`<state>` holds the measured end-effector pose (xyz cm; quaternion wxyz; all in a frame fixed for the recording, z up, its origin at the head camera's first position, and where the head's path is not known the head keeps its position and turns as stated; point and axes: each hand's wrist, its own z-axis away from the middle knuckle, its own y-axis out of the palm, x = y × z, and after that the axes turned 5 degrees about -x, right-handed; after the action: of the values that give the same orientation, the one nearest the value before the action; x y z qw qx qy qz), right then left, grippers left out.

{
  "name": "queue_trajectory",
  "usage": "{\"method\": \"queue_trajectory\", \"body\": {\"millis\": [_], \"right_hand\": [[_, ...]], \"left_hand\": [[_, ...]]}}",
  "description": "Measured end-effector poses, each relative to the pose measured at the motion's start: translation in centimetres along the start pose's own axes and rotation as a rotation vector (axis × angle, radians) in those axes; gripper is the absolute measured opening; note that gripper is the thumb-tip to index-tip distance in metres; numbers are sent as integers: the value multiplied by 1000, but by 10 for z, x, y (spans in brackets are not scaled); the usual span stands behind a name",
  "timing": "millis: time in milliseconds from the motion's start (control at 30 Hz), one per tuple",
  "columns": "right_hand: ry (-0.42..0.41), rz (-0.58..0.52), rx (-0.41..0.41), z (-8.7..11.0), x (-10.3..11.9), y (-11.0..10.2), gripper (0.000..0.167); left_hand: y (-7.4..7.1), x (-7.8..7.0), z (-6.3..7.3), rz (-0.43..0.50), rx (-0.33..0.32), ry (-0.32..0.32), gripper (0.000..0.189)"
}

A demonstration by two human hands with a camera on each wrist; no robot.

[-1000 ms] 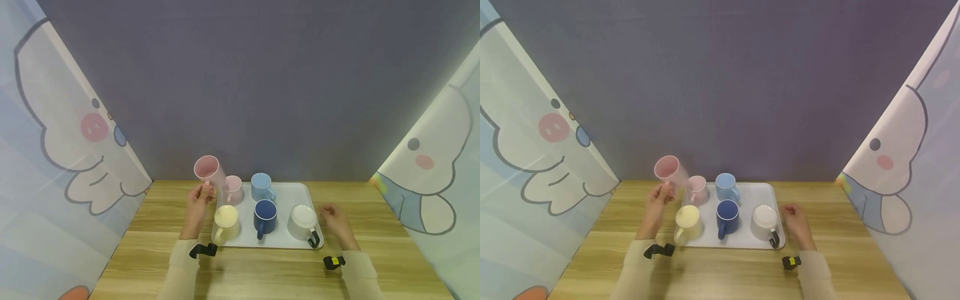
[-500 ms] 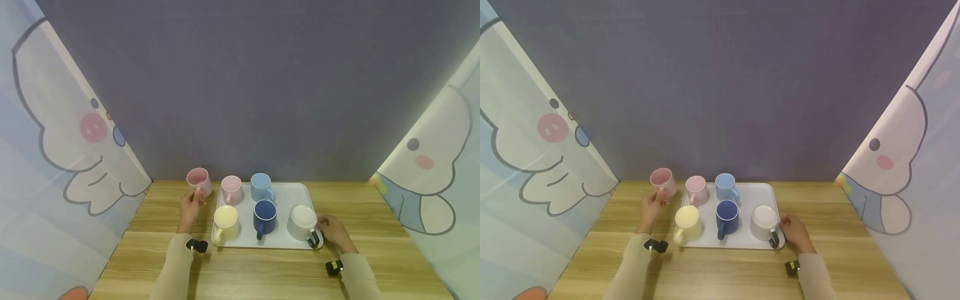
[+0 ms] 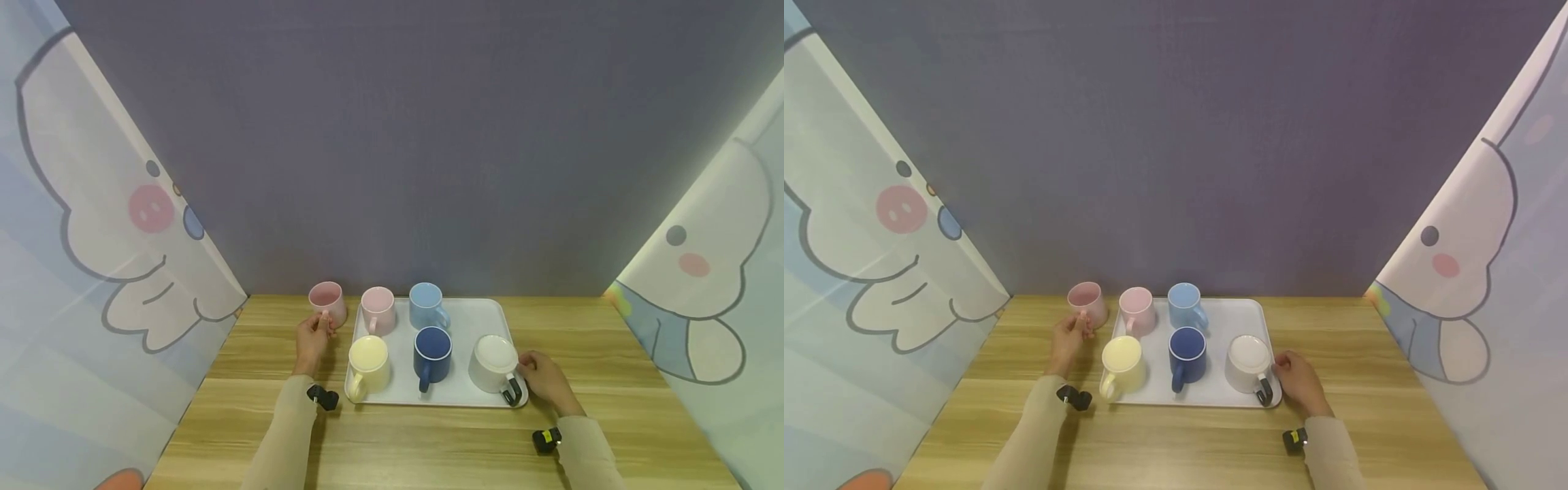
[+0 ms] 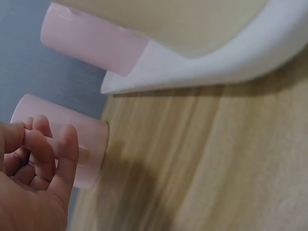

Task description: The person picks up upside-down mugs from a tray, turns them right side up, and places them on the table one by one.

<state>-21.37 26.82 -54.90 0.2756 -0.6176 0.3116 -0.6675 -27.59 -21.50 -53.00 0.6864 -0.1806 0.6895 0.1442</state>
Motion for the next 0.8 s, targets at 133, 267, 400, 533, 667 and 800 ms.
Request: {"method": "queue_trajectory", "body": {"millis": [133,267,400,533,667,800], "right_hand": [[-6,-9,-8,1,1,1,26],[-16,-7,-17,2,2,1,24],[-12,-5,-12,4,3,0,24],[3,-6,1,5,4,0,26],[0,-4,10,5,5,0,27],[-5,-1,14,5,5,0,27]], "left_hand": [[-1,2,-1,3,-17,-12,34],[-1,1,-2,-19,-23,-17,34],[0,1,-1,-70,-26,-7,34],[1,-3,3,-209,-96,36,28],[4,-12,9,-331,-175,111,23],[10,-22,13,-389,-108,213,13]]}}
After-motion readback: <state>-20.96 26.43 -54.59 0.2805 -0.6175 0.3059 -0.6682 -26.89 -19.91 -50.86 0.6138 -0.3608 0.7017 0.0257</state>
